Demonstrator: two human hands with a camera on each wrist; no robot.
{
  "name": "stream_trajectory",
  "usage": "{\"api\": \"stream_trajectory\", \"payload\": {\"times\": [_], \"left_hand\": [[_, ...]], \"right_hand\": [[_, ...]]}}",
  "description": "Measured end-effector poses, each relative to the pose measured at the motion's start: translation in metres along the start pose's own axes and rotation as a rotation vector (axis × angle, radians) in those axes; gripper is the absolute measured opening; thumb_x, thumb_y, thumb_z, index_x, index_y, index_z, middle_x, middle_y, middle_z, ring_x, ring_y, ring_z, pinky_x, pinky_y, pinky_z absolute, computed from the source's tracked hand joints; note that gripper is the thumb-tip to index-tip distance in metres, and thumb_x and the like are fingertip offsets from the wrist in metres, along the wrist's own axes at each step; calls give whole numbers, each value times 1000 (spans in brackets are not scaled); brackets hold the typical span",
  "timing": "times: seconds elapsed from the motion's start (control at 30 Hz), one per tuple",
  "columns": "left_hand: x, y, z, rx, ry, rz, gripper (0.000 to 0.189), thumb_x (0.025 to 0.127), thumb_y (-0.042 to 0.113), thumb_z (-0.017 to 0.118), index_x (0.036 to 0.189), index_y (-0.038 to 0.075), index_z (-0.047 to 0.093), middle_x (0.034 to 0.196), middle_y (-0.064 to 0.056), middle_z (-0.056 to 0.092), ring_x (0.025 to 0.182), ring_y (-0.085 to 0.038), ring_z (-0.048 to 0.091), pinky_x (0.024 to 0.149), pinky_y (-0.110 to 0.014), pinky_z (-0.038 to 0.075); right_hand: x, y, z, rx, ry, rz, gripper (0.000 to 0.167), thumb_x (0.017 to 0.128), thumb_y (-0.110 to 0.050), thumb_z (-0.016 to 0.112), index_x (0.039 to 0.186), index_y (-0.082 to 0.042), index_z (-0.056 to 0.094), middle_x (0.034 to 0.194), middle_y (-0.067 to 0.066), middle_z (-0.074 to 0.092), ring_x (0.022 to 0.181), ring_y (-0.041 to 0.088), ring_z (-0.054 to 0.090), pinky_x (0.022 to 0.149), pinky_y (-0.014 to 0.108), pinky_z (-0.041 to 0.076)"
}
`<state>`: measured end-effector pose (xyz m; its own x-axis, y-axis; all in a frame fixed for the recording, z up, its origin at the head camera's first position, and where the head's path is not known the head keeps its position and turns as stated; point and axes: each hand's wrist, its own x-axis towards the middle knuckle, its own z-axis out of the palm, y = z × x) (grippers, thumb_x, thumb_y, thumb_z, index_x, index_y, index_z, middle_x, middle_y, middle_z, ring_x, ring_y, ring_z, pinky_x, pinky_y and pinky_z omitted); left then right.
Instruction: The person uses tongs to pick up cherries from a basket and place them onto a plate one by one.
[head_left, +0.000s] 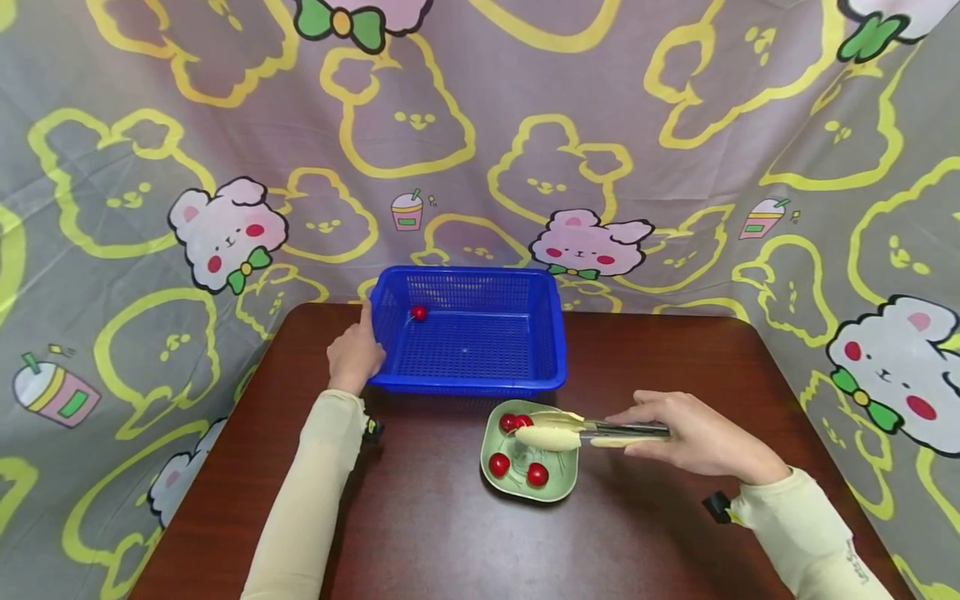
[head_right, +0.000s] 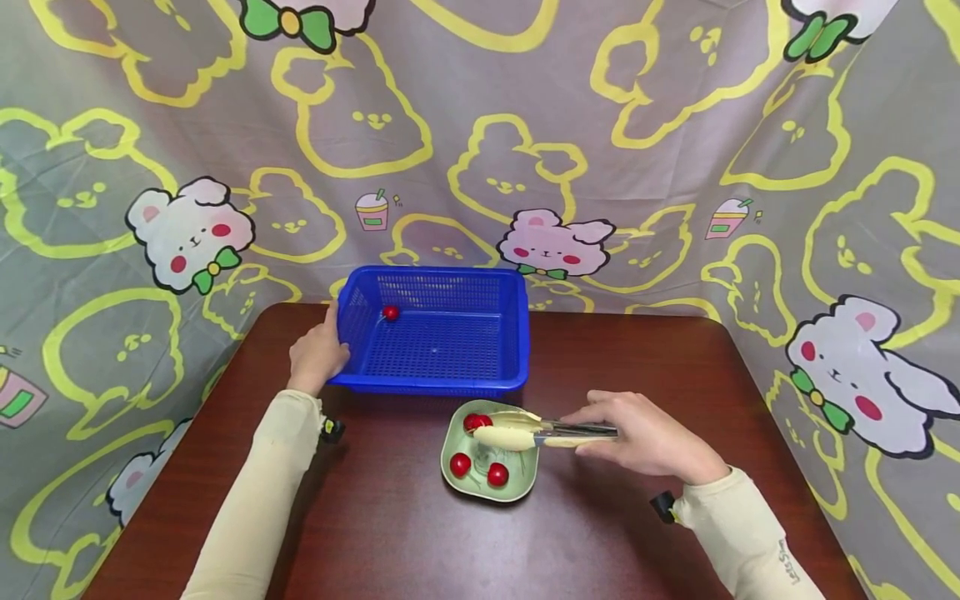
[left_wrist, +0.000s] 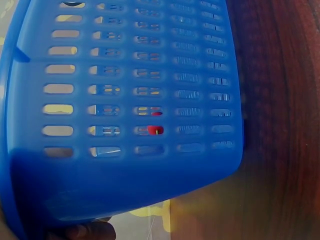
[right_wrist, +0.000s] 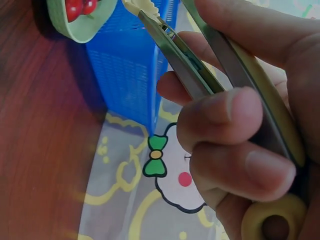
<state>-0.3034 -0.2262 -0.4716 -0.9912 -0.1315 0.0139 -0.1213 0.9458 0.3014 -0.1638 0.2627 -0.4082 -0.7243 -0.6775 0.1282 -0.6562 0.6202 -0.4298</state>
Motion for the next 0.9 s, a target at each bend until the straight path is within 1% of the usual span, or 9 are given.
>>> {"api": "stream_trajectory", "payload": {"times": [0.4, 0.53, 0.57, 0.6, 0.63, 0.7, 0.77, 0.83, 0.9], "left_hand": [[2, -3, 0, 5, 0, 5, 86, 95, 17, 61, 166, 10, 13, 125, -29, 65, 99, -49, 68, 81, -62, 54], [1, -3, 0, 6, 4, 8, 85, 95, 17, 60, 166, 10, 13, 123, -29, 66, 97, -48, 69, 79, -62, 54], [2, -3, 0, 6, 6, 8, 85, 96, 17, 60, 166, 10, 14, 124, -28, 66, 97, -48, 69, 79, -61, 54], [1, -3, 0, 6, 5, 8, 85, 96, 17, 60, 166, 10, 13, 124, -28, 66, 97, -48, 69, 79, -61, 54], [1, -3, 0, 5, 5, 7, 85, 96, 17, 60, 166, 10, 13, 124, -28, 66, 97, -48, 69, 79, -61, 54], [1, -3, 1, 7, 7, 8, 85, 96, 17, 61, 166, 10, 13, 125, -28, 66, 98, -48, 69, 80, -61, 54], [1, -3, 1, 8, 10, 7, 85, 95, 17, 61, 166, 10, 14, 125, -28, 66, 98, -48, 69, 80, -61, 54], [0, -3, 1, 9, 13, 9, 85, 95, 17, 61, 166, 10, 14, 125, -29, 65, 98, -49, 68, 81, -62, 54], [0, -3, 1, 7, 13, 8, 85, 95, 17, 61, 166, 10, 14, 126, -29, 65, 99, -49, 68, 81, -62, 54]], "right_hand": [[2, 5, 12, 0, -58, 33, 36, 84, -23, 86, 120, -23, 79, 85, -17, 55, 72, 2, 51, 66, 21, 44], [2, 5, 10, -17, -61, 45, 35, 85, -24, 85, 120, -23, 79, 89, -17, 62, 77, 5, 55, 68, 24, 46], [1, 5, 10, -27, -63, 52, 35, 85, -24, 85, 120, -23, 79, 93, -17, 67, 83, 8, 61, 72, 27, 50], [1, 5, 9, -37, -65, 59, 35, 85, -25, 85, 120, -24, 79, 96, -16, 69, 86, 9, 63, 74, 29, 52], [1, 6, 9, -46, -64, 63, 35, 85, -25, 85, 120, -24, 79, 98, -16, 71, 89, 10, 63, 75, 30, 52], [1, 6, 10, -48, -66, 70, 35, 85, -25, 86, 119, -24, 79, 96, -15, 71, 86, 12, 64, 74, 30, 52], [1, 7, 11, -51, -69, 72, 35, 85, -26, 86, 119, -23, 79, 99, -15, 73, 91, 11, 65, 75, 31, 52], [2, 8, 12, -33, -80, 73, 34, 85, -25, 86, 119, -23, 79, 92, -16, 68, 81, 7, 59, 70, 26, 48], [3, 8, 13, -26, -89, 75, 34, 85, -25, 85, 119, -23, 79, 90, -16, 65, 78, 6, 57, 68, 24, 47]]}}
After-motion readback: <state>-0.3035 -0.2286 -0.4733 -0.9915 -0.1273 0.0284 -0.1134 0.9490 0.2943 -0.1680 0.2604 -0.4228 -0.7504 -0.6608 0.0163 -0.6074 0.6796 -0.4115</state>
